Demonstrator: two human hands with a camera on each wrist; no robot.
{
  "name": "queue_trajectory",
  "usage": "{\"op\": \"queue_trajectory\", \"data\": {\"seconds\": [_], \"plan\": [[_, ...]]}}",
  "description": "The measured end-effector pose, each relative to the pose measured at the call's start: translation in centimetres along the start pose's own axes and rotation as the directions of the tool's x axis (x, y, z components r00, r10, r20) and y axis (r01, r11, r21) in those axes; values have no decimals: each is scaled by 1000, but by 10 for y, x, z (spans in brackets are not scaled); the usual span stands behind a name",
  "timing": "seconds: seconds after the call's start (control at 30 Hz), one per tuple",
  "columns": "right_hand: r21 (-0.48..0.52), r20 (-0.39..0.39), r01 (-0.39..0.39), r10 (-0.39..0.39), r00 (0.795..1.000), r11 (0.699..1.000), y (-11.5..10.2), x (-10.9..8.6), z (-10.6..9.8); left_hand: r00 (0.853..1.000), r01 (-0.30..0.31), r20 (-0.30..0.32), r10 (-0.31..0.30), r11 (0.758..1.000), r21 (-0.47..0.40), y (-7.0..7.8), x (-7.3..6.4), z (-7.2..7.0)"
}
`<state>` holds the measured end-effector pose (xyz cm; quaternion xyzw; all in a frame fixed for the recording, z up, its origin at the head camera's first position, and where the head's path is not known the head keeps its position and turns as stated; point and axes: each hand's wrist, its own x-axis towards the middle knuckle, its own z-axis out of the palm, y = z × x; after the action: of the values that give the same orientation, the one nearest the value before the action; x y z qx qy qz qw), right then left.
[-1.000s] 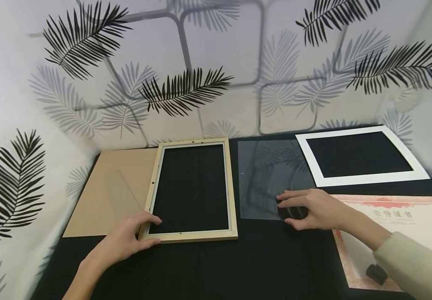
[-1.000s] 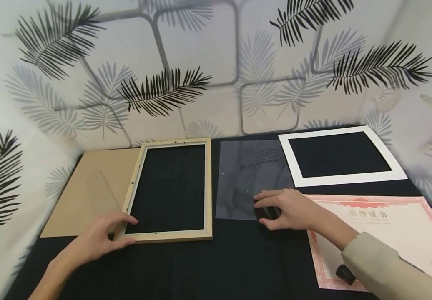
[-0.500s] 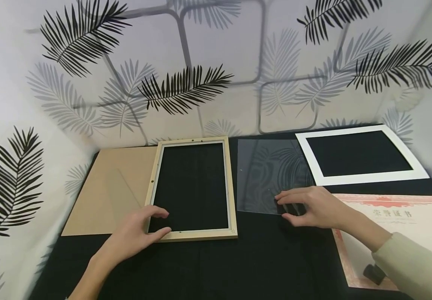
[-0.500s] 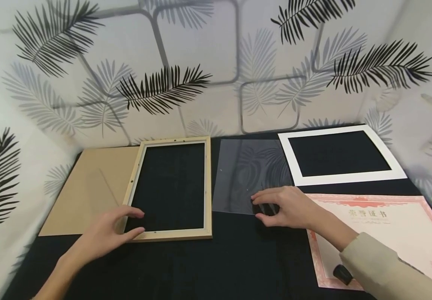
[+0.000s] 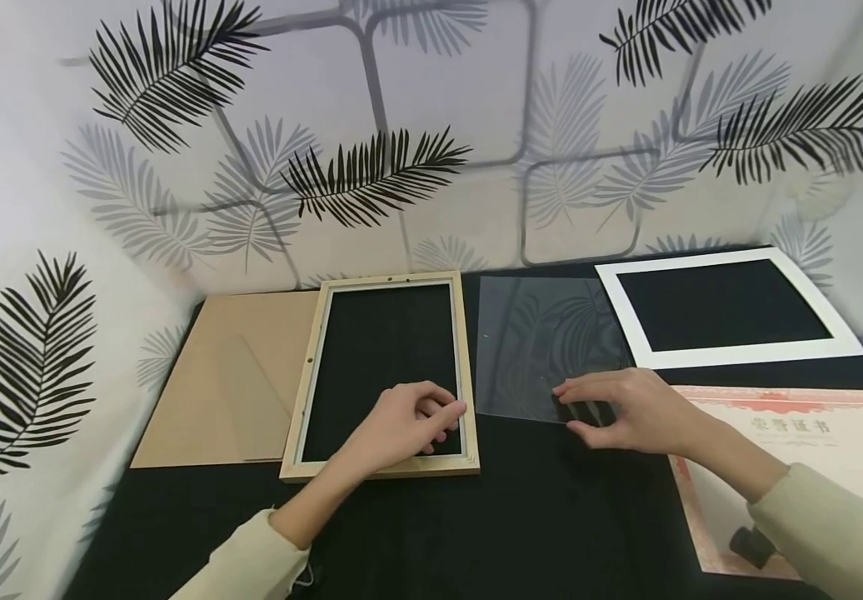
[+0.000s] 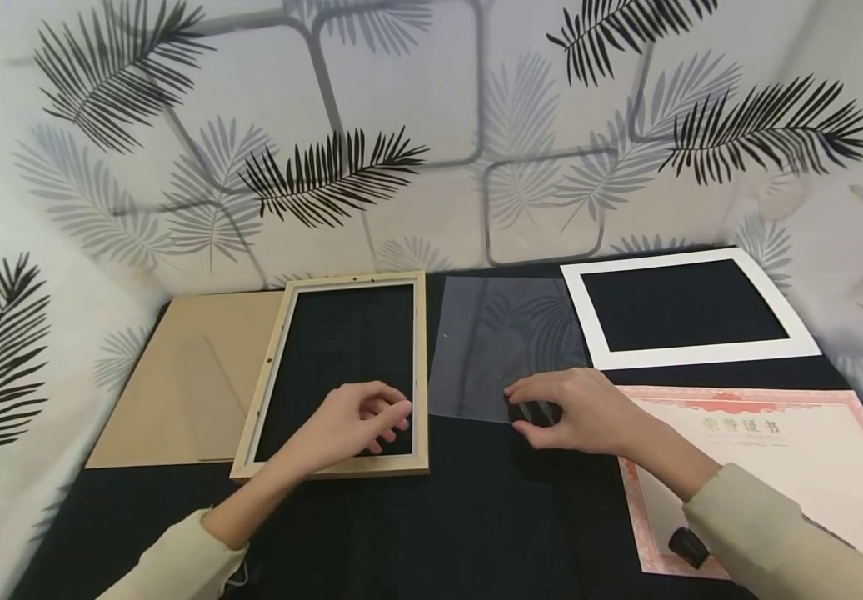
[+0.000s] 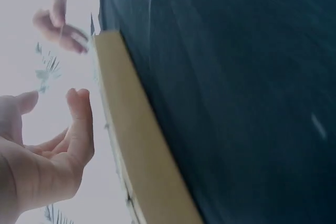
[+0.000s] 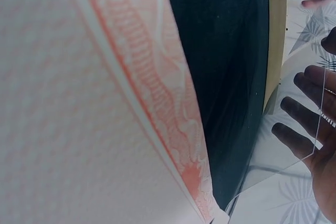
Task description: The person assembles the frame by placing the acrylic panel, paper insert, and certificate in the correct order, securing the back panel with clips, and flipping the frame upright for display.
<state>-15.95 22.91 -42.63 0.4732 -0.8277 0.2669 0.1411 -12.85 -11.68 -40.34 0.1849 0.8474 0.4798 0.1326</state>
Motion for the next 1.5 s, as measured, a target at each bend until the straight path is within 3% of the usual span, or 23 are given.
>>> {"op": "queue_trajectory", "data": {"seconds": [0.13, 0.23, 0.33, 0.43, 0.57, 0.67, 0.8, 1.0, 1.1, 1.2, 1.27, 1.33, 1.43, 1.5], "plan": [[-7, -11, 9, -9, 1000, 1000, -1, 1, -1, 996, 84, 24, -82, 985, -149, 4, 15, 18], [-11, -17, 17, -17, 1000, 1000, -1, 1, -1, 992, 127, 39, -121, 951, -280, 7, 21, 27], [-17, -17, 26, -26, 1000, 1000, -2, 2, 0, 988, 151, 58, -140, 903, -402, 10, 25, 32], [-38, -19, 37, -38, 999, 999, -2, 1, 1, 982, 188, 71, -178, 835, -518, 13, 27, 35], [-67, -35, 56, -58, 998, 996, -3, 0, 3, 975, 211, 75, -209, 767, -606, 15, 26, 35], [-77, -53, 66, -70, 996, 995, -3, -1, 1, 980, 190, 70, -188, 765, -616, 15, 23, 30], [-66, -82, 36, -41, 996, 997, -1, -4, -5, 990, 134, 45, -134, 792, -595, 15, 16, 20], [34, -119, -97, 101, 988, 995, 6, -12, -11, 999, 24, -11, -36, 836, -548, 17, 1, 4], [97, -145, -206, 218, 965, 974, 8, -13, -13, 1000, -17, -29, 2, 841, -541, 16, -5, -1], [236, -129, -353, 389, 912, 905, 7, -14, -15, 999, -38, -40, 19, 841, -539, 13, -11, -5], [410, -50, -425, 486, 873, 807, 6, -14, -18, 999, -41, -44, 20, 841, -540, 10, -14, -7], [574, 68, -468, 531, 844, 671, 4, -15, -20, 999, -36, -45, 14, 843, -536, 6, -18, -9], [727, 224, -480, 491, 842, 491, 1, -16, -19, 999, -12, -32, -6, 840, -542, -3, -23, -12], [774, 275, -474, 452, 849, 421, -3, -16, -14, 999, 15, -15, -28, 842, -539, -8, -28, -13]]}}
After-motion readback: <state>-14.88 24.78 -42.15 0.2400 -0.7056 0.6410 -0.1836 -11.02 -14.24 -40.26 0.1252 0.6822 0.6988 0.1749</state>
